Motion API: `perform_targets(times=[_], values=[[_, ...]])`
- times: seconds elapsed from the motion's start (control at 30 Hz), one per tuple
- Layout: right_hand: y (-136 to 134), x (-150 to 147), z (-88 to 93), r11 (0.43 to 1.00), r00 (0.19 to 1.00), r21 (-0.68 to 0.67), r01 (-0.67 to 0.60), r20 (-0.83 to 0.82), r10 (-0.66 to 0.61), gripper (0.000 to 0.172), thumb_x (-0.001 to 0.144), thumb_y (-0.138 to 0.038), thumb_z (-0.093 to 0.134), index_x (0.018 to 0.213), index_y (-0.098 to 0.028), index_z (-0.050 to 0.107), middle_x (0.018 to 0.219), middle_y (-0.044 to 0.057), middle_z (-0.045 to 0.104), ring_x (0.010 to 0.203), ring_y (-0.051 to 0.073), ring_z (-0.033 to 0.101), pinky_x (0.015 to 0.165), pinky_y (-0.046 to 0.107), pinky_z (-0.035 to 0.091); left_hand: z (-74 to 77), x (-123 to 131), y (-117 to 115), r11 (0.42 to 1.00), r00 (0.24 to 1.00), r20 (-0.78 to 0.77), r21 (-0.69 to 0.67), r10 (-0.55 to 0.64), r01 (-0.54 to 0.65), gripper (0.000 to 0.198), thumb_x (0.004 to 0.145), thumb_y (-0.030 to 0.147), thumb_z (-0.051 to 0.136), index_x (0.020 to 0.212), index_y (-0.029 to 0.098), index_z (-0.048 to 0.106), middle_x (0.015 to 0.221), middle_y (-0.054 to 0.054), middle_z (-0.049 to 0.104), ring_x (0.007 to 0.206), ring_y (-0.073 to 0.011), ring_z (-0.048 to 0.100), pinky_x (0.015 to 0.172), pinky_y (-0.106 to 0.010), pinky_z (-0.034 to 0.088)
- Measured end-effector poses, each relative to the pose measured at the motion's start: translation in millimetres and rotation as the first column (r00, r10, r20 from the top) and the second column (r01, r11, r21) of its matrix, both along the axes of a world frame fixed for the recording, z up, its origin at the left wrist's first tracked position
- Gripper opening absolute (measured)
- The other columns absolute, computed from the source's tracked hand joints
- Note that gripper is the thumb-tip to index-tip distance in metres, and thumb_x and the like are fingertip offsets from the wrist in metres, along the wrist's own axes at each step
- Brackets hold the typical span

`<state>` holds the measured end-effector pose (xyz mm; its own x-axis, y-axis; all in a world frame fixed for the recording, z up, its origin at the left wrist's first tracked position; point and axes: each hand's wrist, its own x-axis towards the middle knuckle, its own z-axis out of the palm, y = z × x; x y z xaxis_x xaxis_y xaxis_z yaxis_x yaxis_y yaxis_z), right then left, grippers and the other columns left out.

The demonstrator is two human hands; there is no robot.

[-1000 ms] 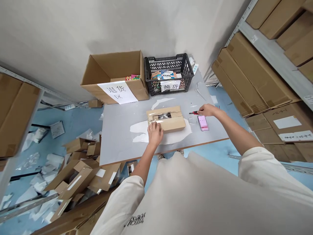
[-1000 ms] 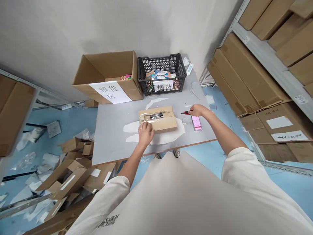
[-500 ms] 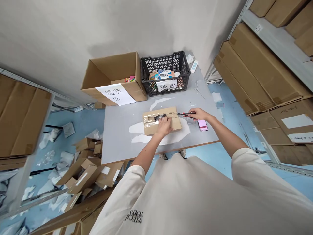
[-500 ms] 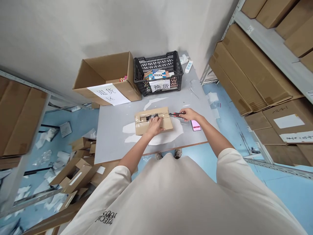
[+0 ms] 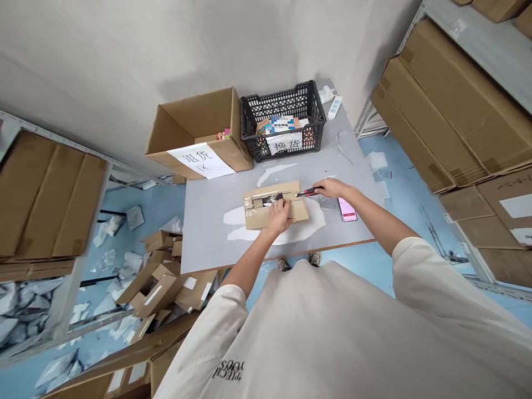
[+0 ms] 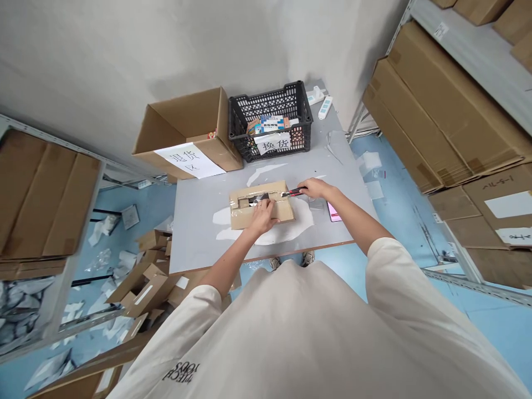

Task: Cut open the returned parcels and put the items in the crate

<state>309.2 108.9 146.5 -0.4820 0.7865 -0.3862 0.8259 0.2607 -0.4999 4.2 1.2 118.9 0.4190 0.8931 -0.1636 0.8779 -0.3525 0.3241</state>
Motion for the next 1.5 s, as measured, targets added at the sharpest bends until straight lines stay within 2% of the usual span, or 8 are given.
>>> perform_targets(times=[0.23,0.5,0.7,0.83,1.0,1.17,1.27,1.5], values=[[2,20,-7.4,0.962,0.987,-0.260,-0.079,-0.158,0.039,0.040,0.092,-0.058,0.069,0.102,-0.024,0.086,0.072,-0.002,0.070,0.070,0.017,0.058,0.070,0.026,0.043,-4.9,-1,-3,1.000,1.000,0.017,0.004,0.009,-0.009,0.081,0.088,0.034,0.088,0.158,0.026,0.048,0.152,-0.018,0.054,0.149,-0.0427,0.052,0.126,-0.060,0.044],[-5,16,-18.0,0.984,0.979,-0.179,-0.017,-0.202,-0.020,0.039,0.093,-0.055,0.066,0.106,-0.023,0.085,0.079,-0.002,0.070,0.073,0.017,0.053,0.072,0.026,0.040,-3.0,-2,-5,1.000,0.999,0.040,0.020,-0.013,0.012,0.080,0.090,0.031,0.085,0.160,0.024,0.046,0.154,-0.019,0.053,0.149,-0.0418,0.051,0.128,-0.059,0.042],[-29,28,-12.8,0.930,0.964,-0.366,0.039,-0.231,-0.131,0.052,0.093,-0.061,0.067,0.120,-0.021,0.086,0.073,-0.003,0.065,0.065,0.015,0.048,0.065,0.027,0.038,-6.2,-1,-6,0.999,0.999,0.053,0.033,-0.009,0.007,0.084,0.090,0.031,0.084,0.163,0.024,0.043,0.154,-0.020,0.054,0.148,-0.0431,0.051,0.128,-0.061,0.042],[-41,22,-12.4,0.930,0.936,-0.357,0.086,-0.290,-0.198,0.055,0.092,-0.065,0.069,0.118,-0.020,0.086,0.074,-0.003,0.066,0.070,0.016,0.051,0.068,0.026,0.040,-6.9,0,-7,0.999,0.999,0.048,0.043,-0.022,0.020,0.082,0.090,0.029,0.084,0.161,0.023,0.045,0.154,-0.020,0.054,0.146,-0.0420,0.053,0.128,-0.060,0.042],[-50,17,-6.1,0.924,0.935,-0.372,0.085,-0.290,-0.202,0.056,0.094,-0.063,0.068,0.125,-0.020,0.085,0.074,-0.002,0.066,0.070,0.016,0.051,0.067,0.026,0.039,-5.1,1,-11,0.997,0.998,0.056,0.064,-0.043,0.039,0.079,0.088,0.026,0.087,0.157,0.020,0.049,0.150,-0.021,0.055,0.144,-0.0424,0.053,0.130,-0.059,0.041],[-49,19,-2.8,0.947,0.944,-0.306,0.097,-0.272,-0.185,0.051,0.093,-0.059,0.070,0.121,-0.019,0.086,0.081,0.000,0.073,0.077,0.018,0.057,0.073,0.027,0.044,-4.5,0,-13,0.996,0.997,0.055,0.076,-0.057,0.053,0.077,0.089,0.025,0.084,0.157,0.021,0.048,0.151,-0.020,0.054,0.144,-0.0426,0.054,0.130,-0.060,0.039],[-49,28,-7.9,0.927,0.962,-0.366,0.078,-0.217,-0.166,0.052,0.091,-0.062,0.071,0.120,-0.022,0.086,0.075,-0.002,0.070,0.073,0.017,0.058,0.070,0.026,0.043,-4.4,1,-8,0.996,0.998,0.048,0.079,-0.037,0.033,0.078,0.090,0.027,0.083,0.159,0.023,0.046,0.151,-0.020,0.055,0.144,-0.0429,0.053,0.130,-0.062,0.038],[-62,32,-18.1,0.866,0.869,-0.447,0.224,-0.310,-0.385,0.058,0.089,-0.070,0.078,0.114,-0.018,0.079,0.076,0.000,0.072,0.068,0.016,0.062,0.063,0.025,0.043,-6.0,-2,7,0.999,0.995,0.100,0.045,-0.029,0.024,0.084,0.084,0.029,0.091,0.156,0.023,0.051,0.158,-0.021,0.051,0.152,-0.0427,0.049,0.131,-0.060,0.038]])
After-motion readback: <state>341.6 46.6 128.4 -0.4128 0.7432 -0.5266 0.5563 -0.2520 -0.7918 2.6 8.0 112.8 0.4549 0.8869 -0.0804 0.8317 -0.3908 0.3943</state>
